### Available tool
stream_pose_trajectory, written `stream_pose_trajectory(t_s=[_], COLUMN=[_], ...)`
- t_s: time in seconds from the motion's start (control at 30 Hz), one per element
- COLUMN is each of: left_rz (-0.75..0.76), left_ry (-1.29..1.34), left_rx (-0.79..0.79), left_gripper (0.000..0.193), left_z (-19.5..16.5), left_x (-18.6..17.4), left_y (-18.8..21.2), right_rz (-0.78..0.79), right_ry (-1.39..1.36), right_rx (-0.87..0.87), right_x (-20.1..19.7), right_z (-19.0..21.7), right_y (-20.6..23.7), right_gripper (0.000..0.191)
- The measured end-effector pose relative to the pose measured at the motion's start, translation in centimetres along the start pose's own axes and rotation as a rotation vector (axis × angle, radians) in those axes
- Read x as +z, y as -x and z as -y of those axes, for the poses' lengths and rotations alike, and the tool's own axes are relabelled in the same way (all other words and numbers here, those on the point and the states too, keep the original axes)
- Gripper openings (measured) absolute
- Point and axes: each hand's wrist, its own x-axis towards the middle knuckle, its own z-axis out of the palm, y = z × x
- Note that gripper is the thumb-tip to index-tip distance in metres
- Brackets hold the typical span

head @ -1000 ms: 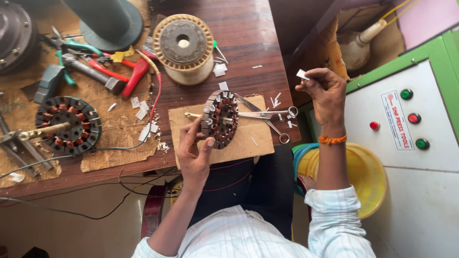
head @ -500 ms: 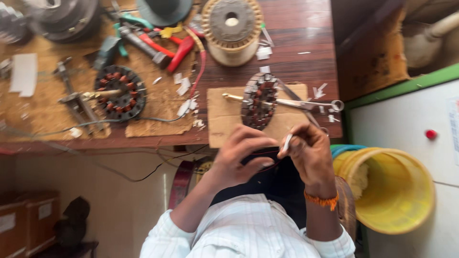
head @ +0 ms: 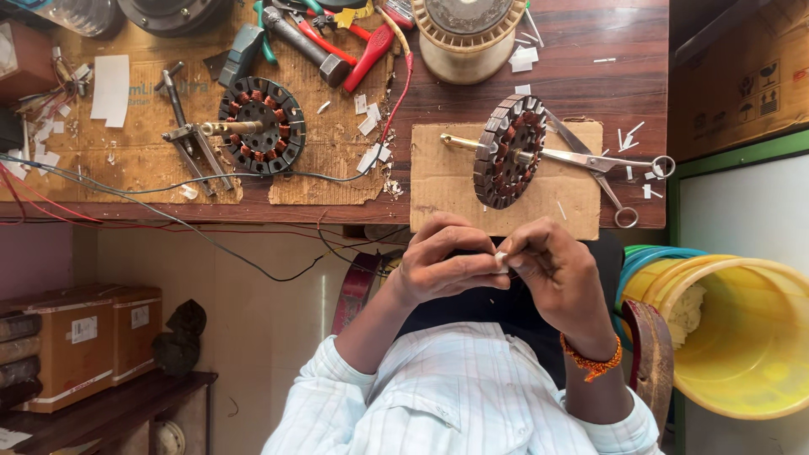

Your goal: The person assembles a motor rotor by inserting small white plastic spacers into the slots between copper windings. They retrieve spacers from a yellow bucket and use their fingers to press them into place around the rotor's circumference.

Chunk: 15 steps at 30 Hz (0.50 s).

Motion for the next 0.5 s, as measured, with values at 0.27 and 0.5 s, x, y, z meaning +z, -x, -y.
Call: stream_pose_trajectory(t_s=[0.27,0.5], left_rz=[-0.109,-0.3], left_ry=[0.195,0.35], left_rx=[-0.23,-0.434], left_gripper=[0.031,0.035], left_z=[-0.4,-1.3], left_x=[0.9,2.9], left_y=[0.3,1.2], right_rz=[-0.089,-0.23], right_ry=[0.28,0.345], right_rx=[-0.386,-0.229], right_x=[1.0,1.9], right_z=[0.9,0.8], right_y=[-0.7,-0.3], right_gripper=[0.012,0.014])
